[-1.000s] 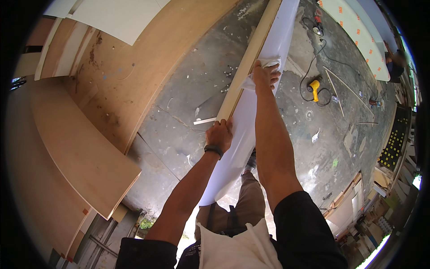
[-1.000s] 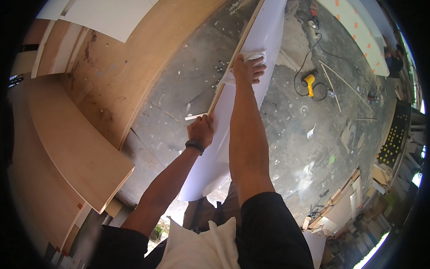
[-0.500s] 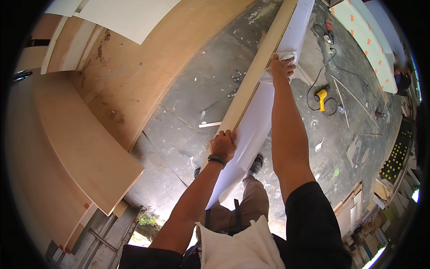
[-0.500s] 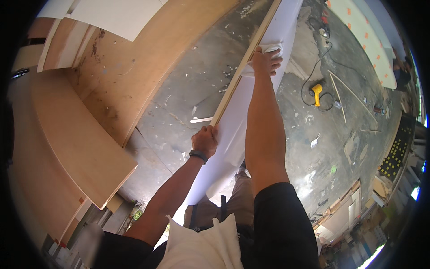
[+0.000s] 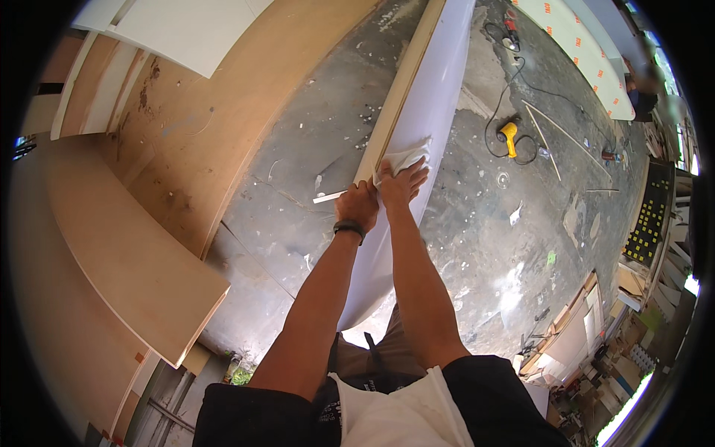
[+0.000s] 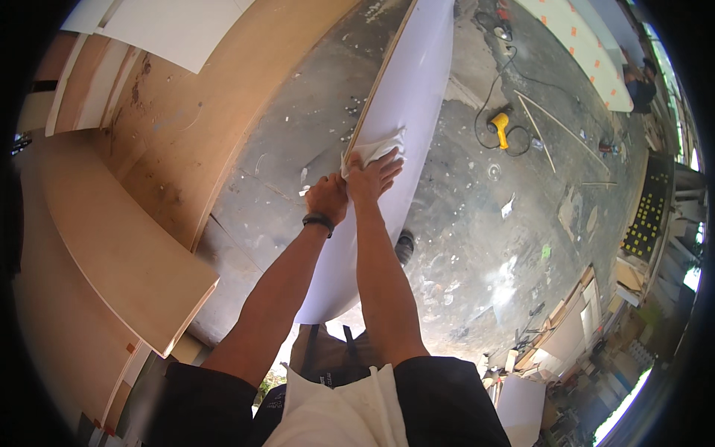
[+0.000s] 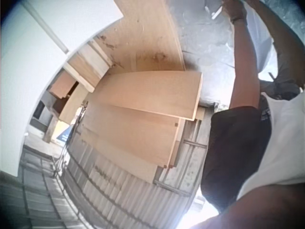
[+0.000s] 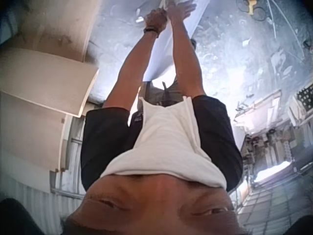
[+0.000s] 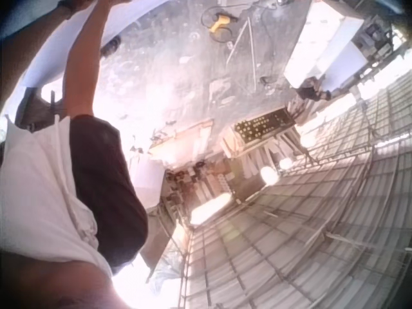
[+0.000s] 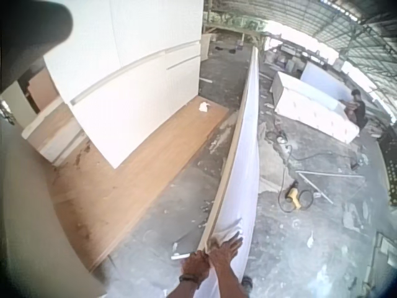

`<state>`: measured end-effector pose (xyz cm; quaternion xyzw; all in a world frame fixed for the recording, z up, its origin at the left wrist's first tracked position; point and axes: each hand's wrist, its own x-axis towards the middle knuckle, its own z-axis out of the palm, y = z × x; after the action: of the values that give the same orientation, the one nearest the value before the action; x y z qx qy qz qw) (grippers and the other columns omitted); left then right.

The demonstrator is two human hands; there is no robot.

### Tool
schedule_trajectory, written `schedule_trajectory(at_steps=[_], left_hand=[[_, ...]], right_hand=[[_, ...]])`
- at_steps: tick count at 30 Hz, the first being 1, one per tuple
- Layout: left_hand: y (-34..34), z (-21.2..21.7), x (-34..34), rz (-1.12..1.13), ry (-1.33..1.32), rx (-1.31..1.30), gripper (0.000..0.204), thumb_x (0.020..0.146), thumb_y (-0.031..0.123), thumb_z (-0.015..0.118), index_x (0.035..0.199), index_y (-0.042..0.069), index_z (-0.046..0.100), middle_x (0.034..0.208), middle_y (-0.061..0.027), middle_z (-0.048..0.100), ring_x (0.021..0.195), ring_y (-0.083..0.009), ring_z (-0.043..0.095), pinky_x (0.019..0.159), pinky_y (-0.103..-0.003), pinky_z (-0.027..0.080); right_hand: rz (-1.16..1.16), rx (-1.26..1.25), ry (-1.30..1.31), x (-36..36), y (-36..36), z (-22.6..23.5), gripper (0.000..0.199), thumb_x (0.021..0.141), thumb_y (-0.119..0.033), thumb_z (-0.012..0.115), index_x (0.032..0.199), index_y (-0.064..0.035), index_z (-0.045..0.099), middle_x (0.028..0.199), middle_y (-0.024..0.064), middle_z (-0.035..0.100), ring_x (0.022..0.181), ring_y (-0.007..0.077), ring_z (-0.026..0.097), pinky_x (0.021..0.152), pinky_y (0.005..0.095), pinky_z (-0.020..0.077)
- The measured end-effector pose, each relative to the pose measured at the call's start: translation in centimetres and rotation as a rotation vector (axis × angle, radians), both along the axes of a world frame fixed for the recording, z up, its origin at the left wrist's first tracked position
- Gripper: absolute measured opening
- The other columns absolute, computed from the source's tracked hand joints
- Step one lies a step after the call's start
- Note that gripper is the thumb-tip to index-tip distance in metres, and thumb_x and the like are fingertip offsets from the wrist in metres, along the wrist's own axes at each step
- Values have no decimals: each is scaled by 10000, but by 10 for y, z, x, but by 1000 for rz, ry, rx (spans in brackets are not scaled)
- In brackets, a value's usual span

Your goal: The person wipes a large white curved panel with a white cloth, smoothing the surface along the edges and across the face. The person moves around the panel to reach different sections, maintaining contact with the cloth throughout.

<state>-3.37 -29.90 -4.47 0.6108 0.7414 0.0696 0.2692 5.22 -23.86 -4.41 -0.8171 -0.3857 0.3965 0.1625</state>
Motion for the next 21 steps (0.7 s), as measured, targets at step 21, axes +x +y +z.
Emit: schedule_trajectory(at_steps=[21], left_hand=[[-1,9,10,110,-50,-41,476,1120,418,371,1002,42,637,950,-212,699,808,-432,712,751,-551,573]], right_hand=[[-154,-25,-73,-6,56,12,1051,934,-449,657,1677,-134,-17,1705,310,-53,1596,457,-64,1261,615,19]])
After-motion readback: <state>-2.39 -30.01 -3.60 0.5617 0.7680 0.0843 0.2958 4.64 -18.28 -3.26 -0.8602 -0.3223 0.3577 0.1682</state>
